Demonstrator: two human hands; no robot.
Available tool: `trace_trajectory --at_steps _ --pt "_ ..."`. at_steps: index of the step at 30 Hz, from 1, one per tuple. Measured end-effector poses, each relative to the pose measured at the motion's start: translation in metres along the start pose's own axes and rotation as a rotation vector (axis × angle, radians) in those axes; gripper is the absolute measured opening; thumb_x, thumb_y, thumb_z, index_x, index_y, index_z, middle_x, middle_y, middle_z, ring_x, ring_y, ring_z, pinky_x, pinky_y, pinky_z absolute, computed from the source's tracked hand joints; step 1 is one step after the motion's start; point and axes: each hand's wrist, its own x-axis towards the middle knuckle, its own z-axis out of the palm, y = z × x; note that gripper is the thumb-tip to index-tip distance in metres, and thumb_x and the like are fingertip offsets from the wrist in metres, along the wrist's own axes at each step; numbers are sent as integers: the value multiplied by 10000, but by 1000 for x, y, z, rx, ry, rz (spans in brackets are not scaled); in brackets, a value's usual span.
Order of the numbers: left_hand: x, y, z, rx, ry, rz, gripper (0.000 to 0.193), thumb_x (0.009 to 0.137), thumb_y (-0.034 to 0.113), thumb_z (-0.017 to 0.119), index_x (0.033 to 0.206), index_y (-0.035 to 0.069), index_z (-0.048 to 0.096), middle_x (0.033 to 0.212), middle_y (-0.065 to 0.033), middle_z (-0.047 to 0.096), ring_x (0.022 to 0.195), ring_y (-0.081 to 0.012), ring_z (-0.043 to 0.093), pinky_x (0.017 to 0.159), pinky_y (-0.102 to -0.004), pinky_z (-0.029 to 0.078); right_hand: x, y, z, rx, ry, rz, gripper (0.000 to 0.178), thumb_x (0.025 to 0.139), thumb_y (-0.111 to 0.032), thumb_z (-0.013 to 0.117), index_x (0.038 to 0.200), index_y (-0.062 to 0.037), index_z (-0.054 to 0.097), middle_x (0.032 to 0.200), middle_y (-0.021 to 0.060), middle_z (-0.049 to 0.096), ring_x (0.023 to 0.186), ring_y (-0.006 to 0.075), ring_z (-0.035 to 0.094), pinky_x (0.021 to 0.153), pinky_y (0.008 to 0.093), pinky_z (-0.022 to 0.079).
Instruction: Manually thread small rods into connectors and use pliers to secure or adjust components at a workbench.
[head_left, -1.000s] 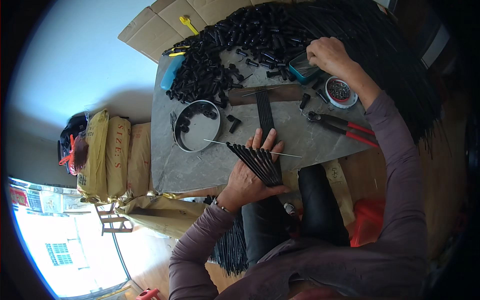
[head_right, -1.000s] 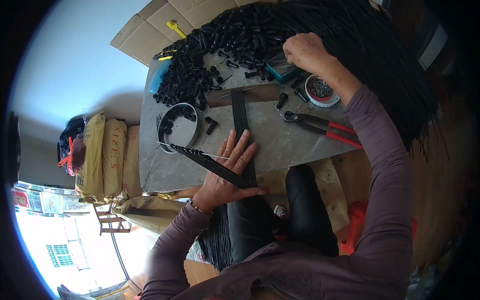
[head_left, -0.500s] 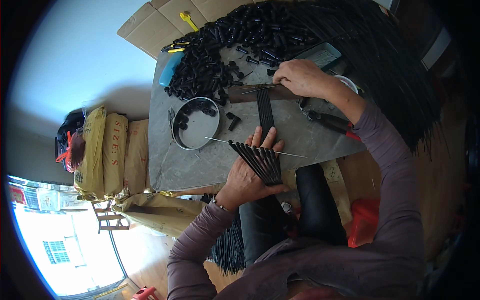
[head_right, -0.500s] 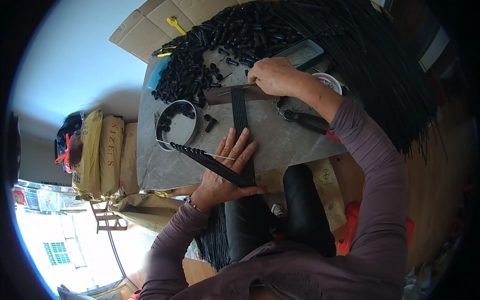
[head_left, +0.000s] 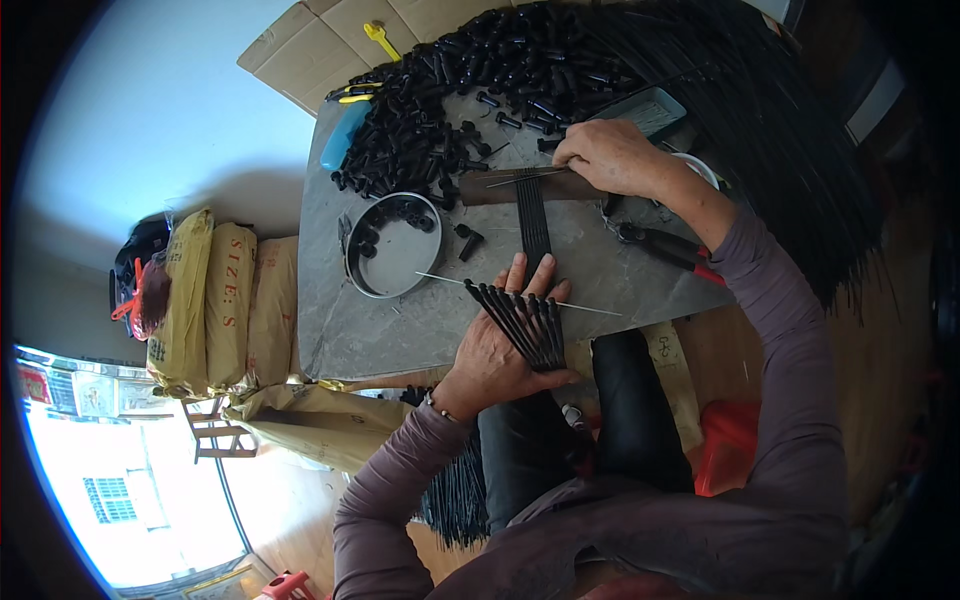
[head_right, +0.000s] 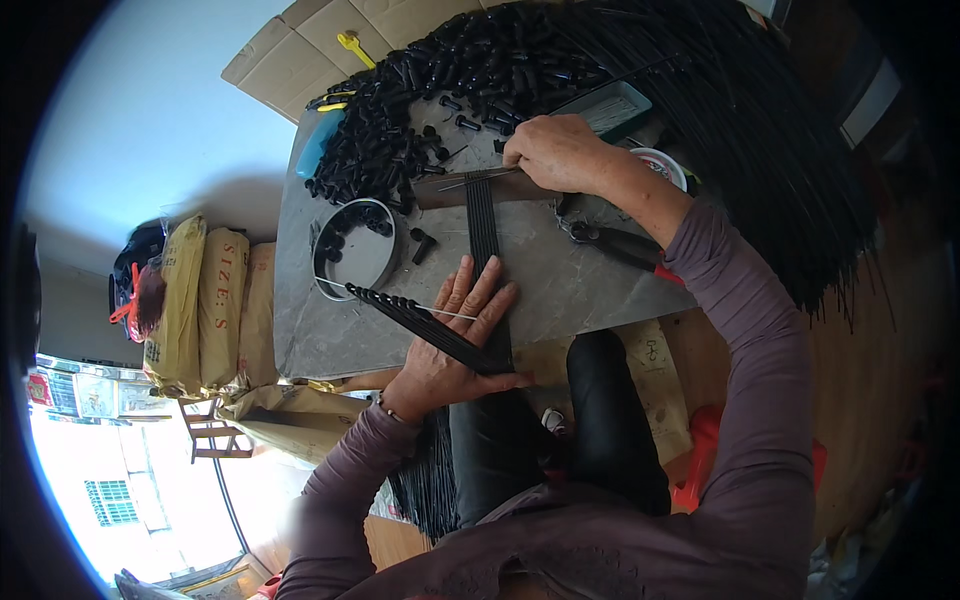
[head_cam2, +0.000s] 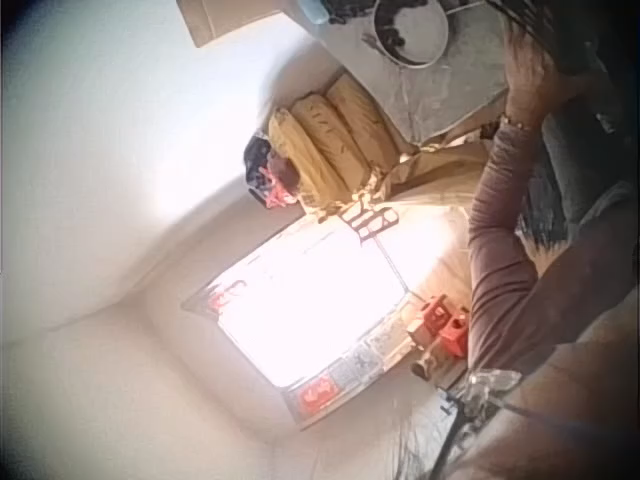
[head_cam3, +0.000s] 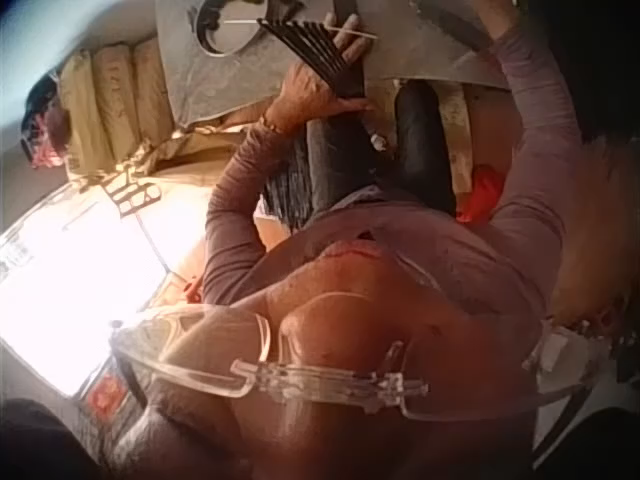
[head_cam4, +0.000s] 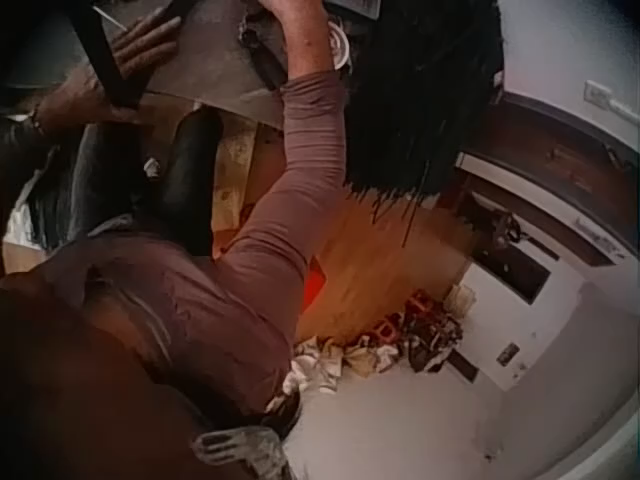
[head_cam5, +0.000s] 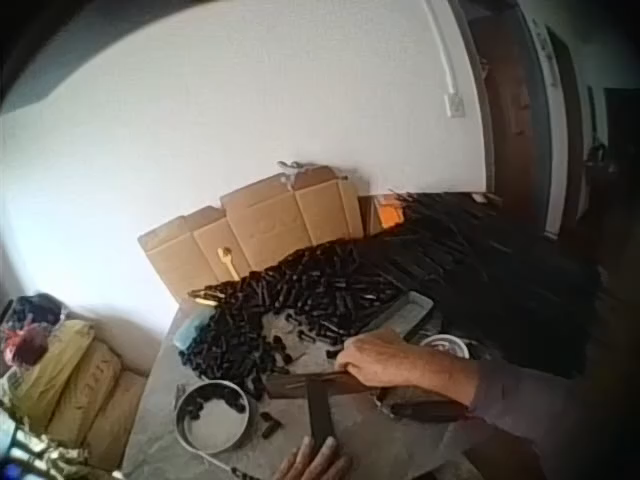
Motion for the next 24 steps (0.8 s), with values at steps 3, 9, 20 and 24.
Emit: trace_trajectory --at_steps 3,9,20,24 --pt "0 1 -1 -4 -1 -1 979 626 593 759 1369 46 430 1506 -198 274 1405 -419 206 1122 -494 226 0 0 1 2 14 -7 225 825 -75 523 913 -89 730 888 97 700 880 279 664 765 409 510" --pt "-1 0 -1 -17 -8 -12 981 629 591 758 1376 51 423 1510 -195 266 1409 -419 192 1125 -498 216 2 -2 -1 7 -17 9 235 829 -79 515 923 -89 731 914 97 698 893 280 661 774 410 508" --pt "-1 0 0 -16 -10 -11 984 630 583 756 1388 59 410 1514 -192 259 1413 -417 182 1129 -497 203 -1 -3 -6 39 -34 72 247 835 -95 503 940 -104 727 955 102 689 930 289 648 803 409 503" --pt "-1 -1 1 -17 -17 -10 984 629 578 757 1391 62 408 1517 -189 252 1416 -415 174 1131 -496 199 0 0 -3 13 -32 44 246 836 -99 506 944 -109 727 958 99 688 924 290 648 804 411 504"
